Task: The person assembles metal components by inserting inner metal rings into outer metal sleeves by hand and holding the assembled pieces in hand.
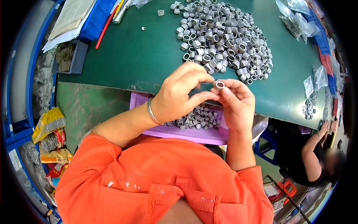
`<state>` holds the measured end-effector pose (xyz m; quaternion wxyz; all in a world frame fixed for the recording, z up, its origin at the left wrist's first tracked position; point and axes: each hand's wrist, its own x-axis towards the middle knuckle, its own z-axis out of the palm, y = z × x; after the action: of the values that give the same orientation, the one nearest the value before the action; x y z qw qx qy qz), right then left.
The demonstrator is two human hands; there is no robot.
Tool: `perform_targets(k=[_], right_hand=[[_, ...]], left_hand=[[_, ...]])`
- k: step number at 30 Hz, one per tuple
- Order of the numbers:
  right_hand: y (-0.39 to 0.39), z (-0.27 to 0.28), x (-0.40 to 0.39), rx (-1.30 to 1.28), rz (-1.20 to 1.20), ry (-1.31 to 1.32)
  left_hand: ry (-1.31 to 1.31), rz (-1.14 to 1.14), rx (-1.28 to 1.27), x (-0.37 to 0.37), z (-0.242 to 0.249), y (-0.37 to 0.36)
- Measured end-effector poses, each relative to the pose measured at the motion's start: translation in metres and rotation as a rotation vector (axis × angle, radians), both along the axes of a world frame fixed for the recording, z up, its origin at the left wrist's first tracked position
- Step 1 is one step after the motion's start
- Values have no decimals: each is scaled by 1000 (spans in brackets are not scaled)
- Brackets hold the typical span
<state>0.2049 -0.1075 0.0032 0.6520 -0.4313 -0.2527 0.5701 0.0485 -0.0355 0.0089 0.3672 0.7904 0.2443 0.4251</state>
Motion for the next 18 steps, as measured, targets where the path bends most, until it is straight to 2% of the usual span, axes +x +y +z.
perform_targets(k=[3, 5, 7, 9, 10, 11, 13, 15, 17, 18], right_hand=[[-4, -1, -2, 32, 47, 31], [-7, 4, -5, 23, 54, -159], [-8, 7, -6, 38, 14, -223], [-7, -2, 4, 136, -218, -861], [-2, -5, 10, 195, -270, -1031], [-2, -4, 11, 203, -273, -1034], [3, 4, 9, 142, -157, -1252], [7, 0, 5, 265, -106, -1441], [11, -4, 4, 329, -94, -1432], [12, 0, 4, 329, -102, -1405]], left_hand=[[-35, -55, -92, 0, -3, -3], [-43, -65, -131, -2, -3, -4], [-82, -77, -159, -3, -5, -5], [-96, -52, -171, -4, -8, -6], [-110, -25, -183, -6, -9, -6], [-114, -25, -175, -7, -10, -8], [-42, 31, -120, -8, -9, -7], [39, 65, -118, -8, -2, -9], [129, 70, 164, -9, -6, -1], [202, 67, 155, -10, -1, 2]])
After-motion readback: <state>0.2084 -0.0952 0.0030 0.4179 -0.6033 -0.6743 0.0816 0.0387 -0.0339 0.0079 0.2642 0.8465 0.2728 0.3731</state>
